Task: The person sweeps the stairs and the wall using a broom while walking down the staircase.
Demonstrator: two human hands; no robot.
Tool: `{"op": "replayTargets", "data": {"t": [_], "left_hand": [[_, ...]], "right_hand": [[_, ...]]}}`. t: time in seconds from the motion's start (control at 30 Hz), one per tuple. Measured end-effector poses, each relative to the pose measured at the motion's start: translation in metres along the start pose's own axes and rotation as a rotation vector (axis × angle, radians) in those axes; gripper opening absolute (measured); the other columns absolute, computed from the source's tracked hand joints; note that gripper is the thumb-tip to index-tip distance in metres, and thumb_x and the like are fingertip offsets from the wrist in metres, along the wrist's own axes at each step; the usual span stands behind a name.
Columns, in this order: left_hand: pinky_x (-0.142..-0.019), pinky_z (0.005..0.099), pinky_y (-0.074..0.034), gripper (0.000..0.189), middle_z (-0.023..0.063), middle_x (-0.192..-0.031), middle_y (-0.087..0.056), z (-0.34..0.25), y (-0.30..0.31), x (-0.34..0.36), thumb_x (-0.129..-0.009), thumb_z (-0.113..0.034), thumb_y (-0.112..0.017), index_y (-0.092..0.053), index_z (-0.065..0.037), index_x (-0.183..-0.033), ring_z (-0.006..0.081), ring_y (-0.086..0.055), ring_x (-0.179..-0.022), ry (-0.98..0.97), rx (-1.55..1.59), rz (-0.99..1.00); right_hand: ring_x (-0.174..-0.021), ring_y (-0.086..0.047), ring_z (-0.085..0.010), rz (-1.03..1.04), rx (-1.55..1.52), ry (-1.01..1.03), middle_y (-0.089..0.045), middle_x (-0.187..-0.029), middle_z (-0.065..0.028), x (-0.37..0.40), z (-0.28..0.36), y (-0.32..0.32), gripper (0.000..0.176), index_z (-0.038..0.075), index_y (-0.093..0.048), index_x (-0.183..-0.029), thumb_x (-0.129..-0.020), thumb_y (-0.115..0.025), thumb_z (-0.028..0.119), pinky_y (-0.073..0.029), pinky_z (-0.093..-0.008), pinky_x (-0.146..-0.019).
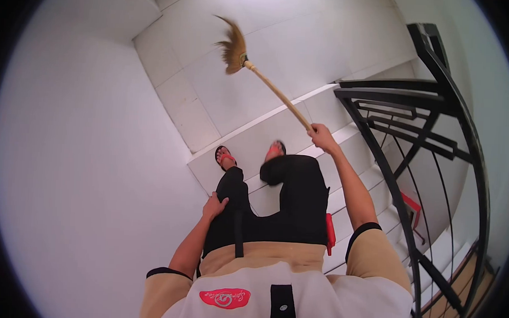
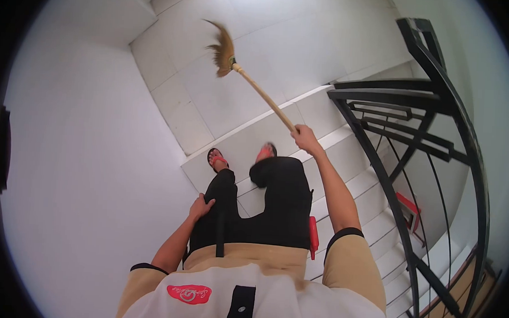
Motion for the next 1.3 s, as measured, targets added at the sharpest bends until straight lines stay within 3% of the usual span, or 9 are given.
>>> {"op": "replayTargets", "data": {"t": [0.13,0.23,0.37,0.5,0.63,0.7,0.87,1.03,1.3], "left_hand": [[-0.079,0.0437,-0.042,0.062,0.0266,-0.101,-0.053,-0.003,0.005,0.001,-0.076,-0.045,-0.051,-0.035,0.004,-0.111,0.04,-0.052,-0.095,0.024,0.079,0.034],[-0.078,0.0434,-0.043,0.063,0.0276,-0.1,-0.052,-0.005,0.005,-0.011,-0.075,-0.045,-0.053,-0.034,0.004,-0.11,0.0398,-0.053,-0.092,0.08,0.15,-0.053],[-0.074,0.0427,-0.045,0.064,0.0266,-0.098,-0.049,-0.043,0.023,-0.013,-0.073,-0.044,-0.056,-0.033,0.003,-0.11,0.039,-0.055,-0.086,0.234,-0.017,-0.204],[-0.071,0.0419,-0.047,0.065,0.0252,-0.098,-0.046,-0.023,0.009,-0.016,-0.071,-0.042,-0.058,-0.032,0.002,-0.111,0.0381,-0.055,-0.083,0.301,0.008,-0.221],[-0.07,0.0414,-0.047,0.063,0.0259,-0.099,-0.046,0.0,-0.02,-0.002,-0.071,-0.041,-0.059,-0.033,0.001,-0.11,0.0375,-0.056,-0.082,0.333,0.017,-0.252],[-0.07,0.041,-0.047,0.062,0.0255,-0.1,-0.046,0.011,-0.026,-0.003,-0.071,-0.04,-0.059,-0.033,0.001,-0.109,0.0361,-0.056,-0.081,0.365,0.015,-0.231],[-0.068,0.0426,-0.047,0.062,0.0245,-0.099,-0.047,0.05,-0.028,0.0,-0.072,-0.04,-0.058,-0.032,0.001,-0.111,0.037,-0.056,-0.082,0.348,0.113,-0.206],[-0.07,0.0436,-0.047,0.062,0.0244,-0.103,-0.047,0.087,-0.012,0.007,-0.073,-0.041,-0.057,-0.032,0.0,-0.111,0.0382,-0.055,-0.084,0.318,0.253,-0.153],[-0.07,0.0425,-0.047,0.061,0.0238,-0.102,-0.046,0.113,-0.006,0.009,-0.072,-0.038,-0.059,-0.031,0.0,-0.111,0.0372,-0.055,-0.085,0.326,0.379,-0.152]], "right_hand": [[-0.064,-0.057,-0.0297,-0.235,0.2,0.308,-0.056,-0.066,-0.0175,-0.033,0.016,0.007,0.018,-0.005,-0.055,-0.079,-0.074,-0.054,0.013,-0.043,-0.0374,-0.06],[-0.076,-0.056,-0.0366,-0.343,0.522,0.342,-0.056,-0.078,-0.0218,-0.06,0.018,0.015,0.026,0.0,-0.052,-0.101,-0.076,-0.05,0.01,-0.043,-0.0433,-0.065],[-0.082,-0.054,-0.0411,-0.373,0.72,0.065,-0.052,-0.089,-0.0237,-0.071,0.045,0.064,0.034,0.014,-0.044,-0.114,-0.081,-0.04,0.01,-0.044,-0.0482,-0.07],[-0.082,-0.056,-0.0381,-0.387,0.837,-0.026,-0.053,-0.088,-0.022,-0.098,0.039,0.072,0.024,0.004,-0.045,-0.104,-0.082,-0.038,0.01,-0.046,-0.0445,-0.069],[-0.069,-0.061,-0.0305,-0.366,0.975,0.11,-0.058,-0.081,-0.0177,-0.177,-0.053,0.0,0.021,-0.006,-0.052,-0.084,-0.081,-0.042,0.012,-0.052,-0.0375,-0.06],[-0.075,-0.061,-0.0318,-0.296,0.816,-0.068,-0.059,-0.083,-0.0179,-0.168,-0.033,-0.076,0.027,-0.003,-0.059,-0.079,-0.082,-0.041,0.017,-0.05,-0.041,-0.064],[-0.066,-0.06,-0.0367,0.3,0.964,0.397,-0.058,-0.074,-0.0253,-0.12,0.015,-0.291,0.024,-0.006,-0.056,-0.092,-0.073,-0.045,0.005,-0.047,-0.0456,-0.058],[-0.04,-0.048,-0.0175,0.282,-0.503,-0.302,-0.051,-0.058,-0.0082,-0.105,0.112,-0.371,0.028,-0.001,-0.048,-0.105,-0.081,-0.042,0.012,-0.039,-0.0309,-0.033],[-0.034,-0.041,-0.0117,0.286,-0.244,-0.097,-0.044,-0.055,-0.0042,0.014,0.17,-0.278,0.022,0.001,-0.047,-0.095,-0.087,-0.039,0.02,-0.034,-0.0252,-0.028]]}}
Point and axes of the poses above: each hand's wrist, its own x-axis away from the middle knuckle, its own y-axis out of the back of the hand, z = x × y, the point moved 1 cm from there along -x, towards the middle knuckle
